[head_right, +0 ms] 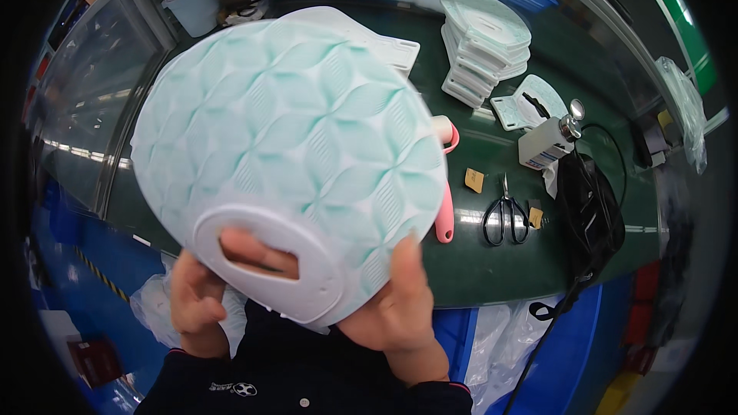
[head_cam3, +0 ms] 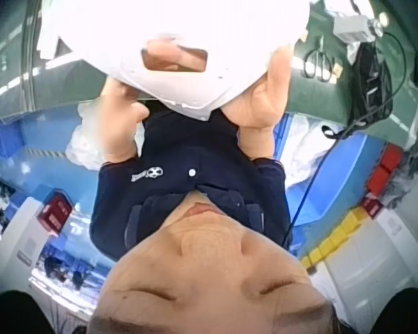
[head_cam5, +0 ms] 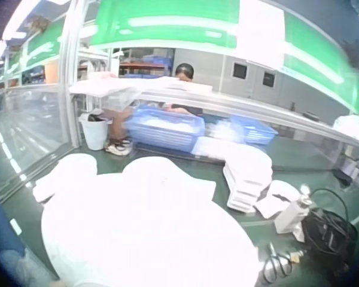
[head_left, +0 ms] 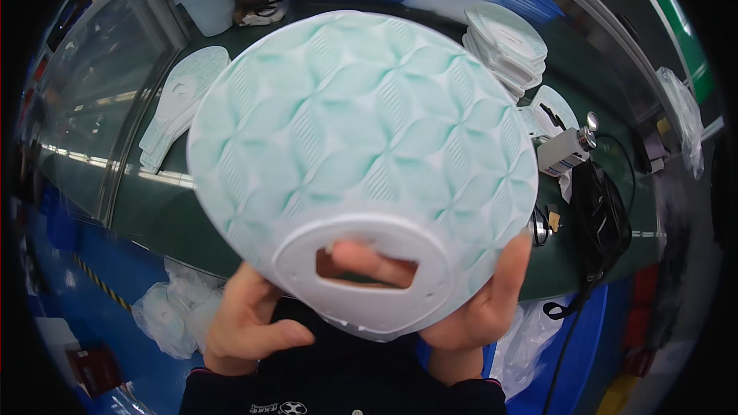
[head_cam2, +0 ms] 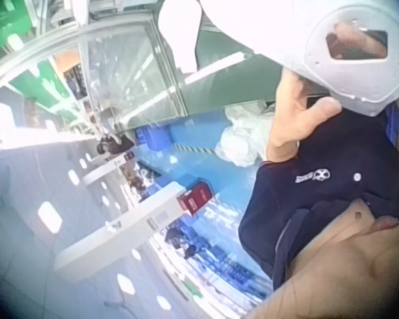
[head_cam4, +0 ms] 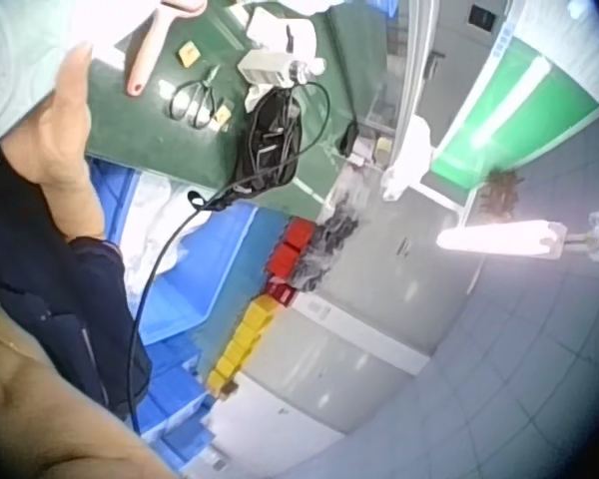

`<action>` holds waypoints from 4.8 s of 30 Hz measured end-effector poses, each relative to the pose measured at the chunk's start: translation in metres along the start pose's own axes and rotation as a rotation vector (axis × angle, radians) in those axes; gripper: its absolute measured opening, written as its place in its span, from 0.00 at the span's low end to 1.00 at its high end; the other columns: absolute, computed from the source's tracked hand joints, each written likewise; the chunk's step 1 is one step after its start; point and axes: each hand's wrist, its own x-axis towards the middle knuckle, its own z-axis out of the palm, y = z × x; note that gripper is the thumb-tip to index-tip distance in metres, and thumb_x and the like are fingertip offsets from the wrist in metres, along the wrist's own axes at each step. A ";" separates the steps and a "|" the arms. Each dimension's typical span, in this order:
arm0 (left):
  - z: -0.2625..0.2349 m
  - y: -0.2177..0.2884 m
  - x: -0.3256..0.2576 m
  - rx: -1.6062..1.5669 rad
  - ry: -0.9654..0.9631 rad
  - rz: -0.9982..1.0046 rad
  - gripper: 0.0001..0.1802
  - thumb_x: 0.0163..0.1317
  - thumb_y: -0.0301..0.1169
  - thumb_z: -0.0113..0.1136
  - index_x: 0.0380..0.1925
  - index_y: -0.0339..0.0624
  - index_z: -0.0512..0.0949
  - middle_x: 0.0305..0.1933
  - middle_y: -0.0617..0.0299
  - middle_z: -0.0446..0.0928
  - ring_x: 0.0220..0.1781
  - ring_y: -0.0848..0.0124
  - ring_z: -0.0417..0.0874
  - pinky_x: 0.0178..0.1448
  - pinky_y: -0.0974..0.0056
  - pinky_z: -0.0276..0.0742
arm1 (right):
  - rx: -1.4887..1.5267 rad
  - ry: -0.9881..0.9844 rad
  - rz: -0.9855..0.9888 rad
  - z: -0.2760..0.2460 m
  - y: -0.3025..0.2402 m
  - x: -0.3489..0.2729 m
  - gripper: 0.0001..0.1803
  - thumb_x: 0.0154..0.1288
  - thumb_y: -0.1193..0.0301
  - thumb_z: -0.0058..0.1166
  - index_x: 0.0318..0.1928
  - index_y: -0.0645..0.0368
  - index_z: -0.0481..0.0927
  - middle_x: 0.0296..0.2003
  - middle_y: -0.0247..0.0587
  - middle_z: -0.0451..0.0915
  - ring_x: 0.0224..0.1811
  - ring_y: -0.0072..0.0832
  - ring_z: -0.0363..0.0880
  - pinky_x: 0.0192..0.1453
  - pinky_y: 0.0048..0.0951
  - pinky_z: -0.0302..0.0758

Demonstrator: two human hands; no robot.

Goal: The person repeatedly picks up white plastic components with a green pattern from a stack on a green workbench. They use a pink lint roller to roll over the patterned surface and the edges of each component, then place the finished item back onto the stack. The process is repeated for multiple units.

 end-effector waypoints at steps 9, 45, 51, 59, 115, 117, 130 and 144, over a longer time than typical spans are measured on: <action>0.014 0.005 -0.006 -0.045 -0.468 -0.171 0.24 0.63 0.23 0.31 0.58 0.25 0.45 0.56 0.45 0.60 0.57 0.61 0.65 0.56 0.63 0.64 | 0.031 -0.087 -0.111 0.014 -0.048 0.051 0.34 0.65 0.51 0.24 0.63 0.61 0.41 0.62 0.58 0.41 0.65 0.51 0.34 0.63 0.56 0.44; 0.013 0.007 0.022 -0.213 0.017 0.067 0.43 0.57 0.56 0.40 0.60 0.34 0.43 0.61 0.45 0.52 0.60 0.56 0.60 0.62 0.56 0.56 | -1.926 -0.200 -0.344 0.002 0.014 0.002 0.37 0.42 0.60 0.59 0.54 0.61 0.65 0.57 0.51 0.59 0.62 0.57 0.46 0.62 0.52 0.42; 0.010 0.011 0.030 -0.743 -0.183 0.244 0.51 0.49 0.68 0.32 0.61 0.38 0.40 0.62 0.45 0.50 0.62 0.54 0.56 0.60 0.51 0.59 | -1.034 0.333 -0.215 -0.016 0.011 -0.010 0.51 0.52 0.39 0.39 0.60 0.71 0.44 0.59 0.53 0.51 0.62 0.40 0.50 0.64 0.38 0.48; -0.001 -0.004 0.010 -0.877 -0.019 0.220 0.51 0.48 0.70 0.27 0.61 0.39 0.42 0.63 0.47 0.49 0.63 0.55 0.55 0.61 0.51 0.58 | -0.312 0.098 0.075 -0.030 0.016 -0.043 0.48 0.46 0.63 0.62 0.60 0.64 0.46 0.57 0.48 0.55 0.59 0.37 0.57 0.60 0.40 0.58; 0.034 -0.005 -0.009 0.359 -0.186 0.164 0.24 0.45 0.28 0.65 0.41 0.28 0.69 0.32 0.55 0.78 0.31 0.74 0.80 0.33 0.76 0.73 | -0.200 0.138 -0.030 0.006 -0.030 0.062 0.34 0.62 0.59 0.35 0.60 0.69 0.44 0.60 0.60 0.46 0.62 0.48 0.49 0.61 0.46 0.57; 0.031 -0.001 -0.009 0.474 -0.174 0.152 0.20 0.44 0.27 0.65 0.37 0.30 0.72 0.29 0.57 0.78 0.27 0.74 0.81 0.30 0.76 0.73 | -0.259 0.201 0.046 0.001 -0.024 0.063 0.29 0.64 0.59 0.34 0.57 0.69 0.52 0.56 0.55 0.57 0.61 0.45 0.53 0.59 0.43 0.60; 0.014 0.019 -0.003 0.359 0.139 0.250 0.14 0.45 0.24 0.63 0.34 0.32 0.75 0.29 0.57 0.79 0.28 0.75 0.80 0.30 0.76 0.72 | -2.470 0.461 -0.339 -0.097 -0.056 0.017 0.26 0.55 0.67 0.53 0.53 0.63 0.64 0.51 0.48 0.65 0.46 0.39 0.69 0.51 0.32 0.65; 0.010 0.018 0.009 0.678 0.139 0.474 0.15 0.42 0.27 0.66 0.30 0.31 0.75 0.19 0.59 0.76 0.16 0.72 0.78 0.18 0.74 0.67 | -1.900 0.606 -0.845 -0.007 -0.077 -0.004 0.20 0.64 0.63 0.37 0.40 0.71 0.71 0.23 0.33 0.71 0.22 0.14 0.60 0.23 0.14 0.56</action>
